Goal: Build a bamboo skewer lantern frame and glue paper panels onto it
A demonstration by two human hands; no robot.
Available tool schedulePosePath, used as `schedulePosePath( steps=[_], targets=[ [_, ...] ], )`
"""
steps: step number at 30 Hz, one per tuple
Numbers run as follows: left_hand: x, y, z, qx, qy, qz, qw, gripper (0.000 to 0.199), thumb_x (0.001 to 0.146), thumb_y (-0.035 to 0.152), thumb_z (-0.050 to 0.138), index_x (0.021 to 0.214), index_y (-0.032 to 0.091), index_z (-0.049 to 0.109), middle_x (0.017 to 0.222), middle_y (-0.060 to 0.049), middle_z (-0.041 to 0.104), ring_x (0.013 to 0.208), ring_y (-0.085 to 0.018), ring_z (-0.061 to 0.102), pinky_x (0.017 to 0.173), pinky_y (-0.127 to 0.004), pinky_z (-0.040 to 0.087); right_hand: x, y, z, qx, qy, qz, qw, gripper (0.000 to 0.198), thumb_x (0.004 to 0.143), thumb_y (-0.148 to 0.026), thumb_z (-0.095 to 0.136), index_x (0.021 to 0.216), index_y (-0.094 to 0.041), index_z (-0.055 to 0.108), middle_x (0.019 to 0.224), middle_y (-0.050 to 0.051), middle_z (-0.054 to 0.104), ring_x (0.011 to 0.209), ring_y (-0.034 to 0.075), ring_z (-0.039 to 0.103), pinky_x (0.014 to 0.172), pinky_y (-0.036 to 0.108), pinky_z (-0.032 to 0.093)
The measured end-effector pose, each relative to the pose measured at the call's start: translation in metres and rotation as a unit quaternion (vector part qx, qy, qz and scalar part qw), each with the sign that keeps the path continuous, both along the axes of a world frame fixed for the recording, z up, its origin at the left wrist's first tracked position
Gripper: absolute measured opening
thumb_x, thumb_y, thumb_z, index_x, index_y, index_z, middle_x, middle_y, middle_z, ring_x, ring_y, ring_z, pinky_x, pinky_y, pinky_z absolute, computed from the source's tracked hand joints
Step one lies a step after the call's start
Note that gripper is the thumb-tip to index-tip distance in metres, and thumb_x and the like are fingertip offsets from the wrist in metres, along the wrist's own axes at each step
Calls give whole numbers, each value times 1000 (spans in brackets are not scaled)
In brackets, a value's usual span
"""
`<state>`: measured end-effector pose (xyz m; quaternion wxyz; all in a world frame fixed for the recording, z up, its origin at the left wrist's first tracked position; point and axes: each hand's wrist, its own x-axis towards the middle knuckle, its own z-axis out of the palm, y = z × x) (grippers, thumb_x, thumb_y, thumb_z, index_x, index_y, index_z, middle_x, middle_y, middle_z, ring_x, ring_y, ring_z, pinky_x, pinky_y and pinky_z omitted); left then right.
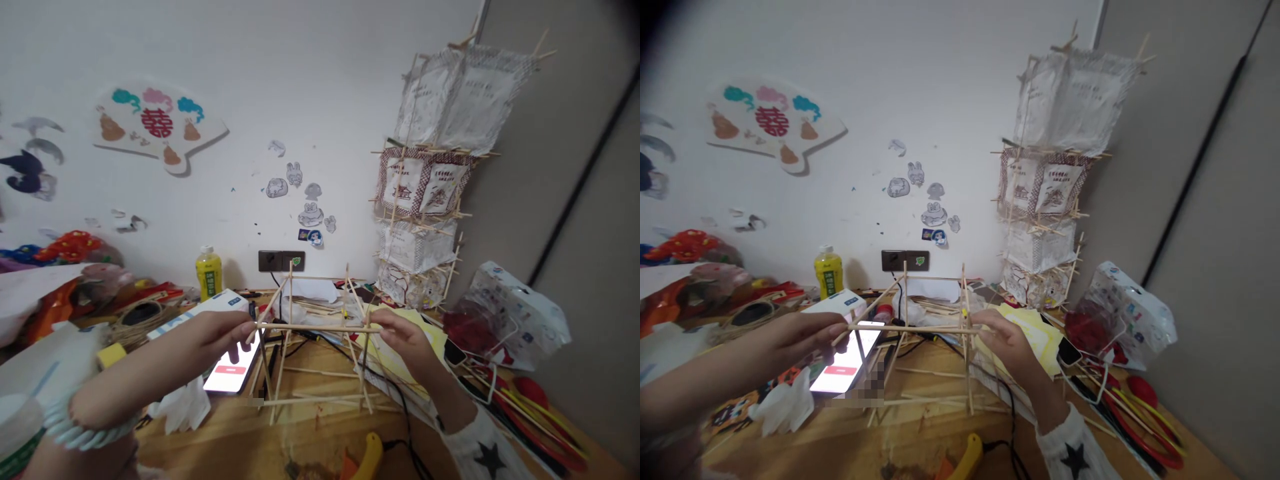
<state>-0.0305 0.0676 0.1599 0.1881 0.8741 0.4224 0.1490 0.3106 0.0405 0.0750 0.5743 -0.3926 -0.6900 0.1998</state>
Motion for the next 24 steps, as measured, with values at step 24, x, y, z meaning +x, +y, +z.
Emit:
schedulePosePath(
  steps=[24],
  targets=[
    [3,-10,9,-56,-42,-13,997,43,86,52,36,81,18,61,74,-3,63,67,-15,59,63,-27,48,-13,-4,2,39,6,-104,994,26,84,-43,55,91,-22,69,95,6,70,92,21,63,86,35,50]
  ],
)
